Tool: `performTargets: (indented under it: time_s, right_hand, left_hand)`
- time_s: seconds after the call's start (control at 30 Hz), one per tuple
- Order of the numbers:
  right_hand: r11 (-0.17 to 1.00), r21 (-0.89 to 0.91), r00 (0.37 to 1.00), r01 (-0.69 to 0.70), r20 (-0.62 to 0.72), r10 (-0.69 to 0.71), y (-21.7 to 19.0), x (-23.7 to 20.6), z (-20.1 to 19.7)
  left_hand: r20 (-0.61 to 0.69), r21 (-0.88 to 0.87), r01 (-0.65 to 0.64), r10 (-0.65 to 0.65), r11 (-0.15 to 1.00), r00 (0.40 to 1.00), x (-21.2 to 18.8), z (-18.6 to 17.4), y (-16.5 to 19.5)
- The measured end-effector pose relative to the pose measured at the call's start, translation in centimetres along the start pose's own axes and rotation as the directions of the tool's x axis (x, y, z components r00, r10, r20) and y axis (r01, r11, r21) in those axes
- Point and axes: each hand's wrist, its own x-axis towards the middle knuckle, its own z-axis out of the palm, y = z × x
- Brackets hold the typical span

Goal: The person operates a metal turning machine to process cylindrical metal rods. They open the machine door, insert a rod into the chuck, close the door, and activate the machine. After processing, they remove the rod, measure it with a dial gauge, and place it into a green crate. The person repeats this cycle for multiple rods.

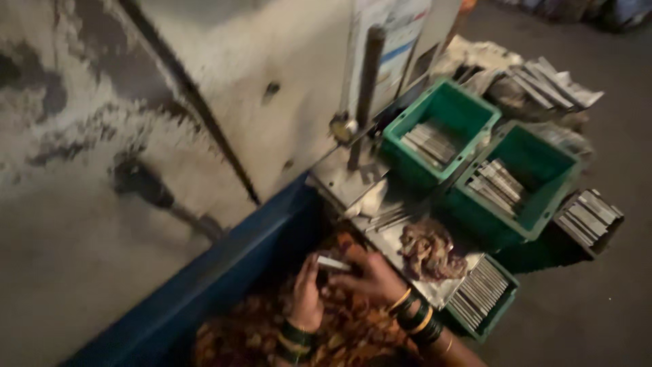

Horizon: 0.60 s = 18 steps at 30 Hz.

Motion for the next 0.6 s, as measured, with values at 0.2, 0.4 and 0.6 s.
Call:
performTargets:
  time_s: [0.2, 0.4, 0.6]
  right_hand:
    - [0.977, 0.189, 0.994, -0.099, -0.021, 0.105, -2.0, -0.3, -1.5]
    - [0.991, 0.08, 0.991, 0.104, -0.086, -0.098, -3.0, -0.3, -2.4]
    - [0.986, 0.13, 0.983, 0.104, -0.163, -0.082, -2.7, -0.3, -2.1]
  left_hand:
    - [0.037, -0.216, 0.06, -0.054, 0.975, 0.998, -0.4, 1.6, -0.1]
    - [0.13, -0.28, 0.064, -0.028, 0.958, 0.991, -0.9, 1.9, -0.1]
    - [0.187, -0.284, 0.025, 0.03, 0.958, 0.982, -1.2, 2.1, 0.1]
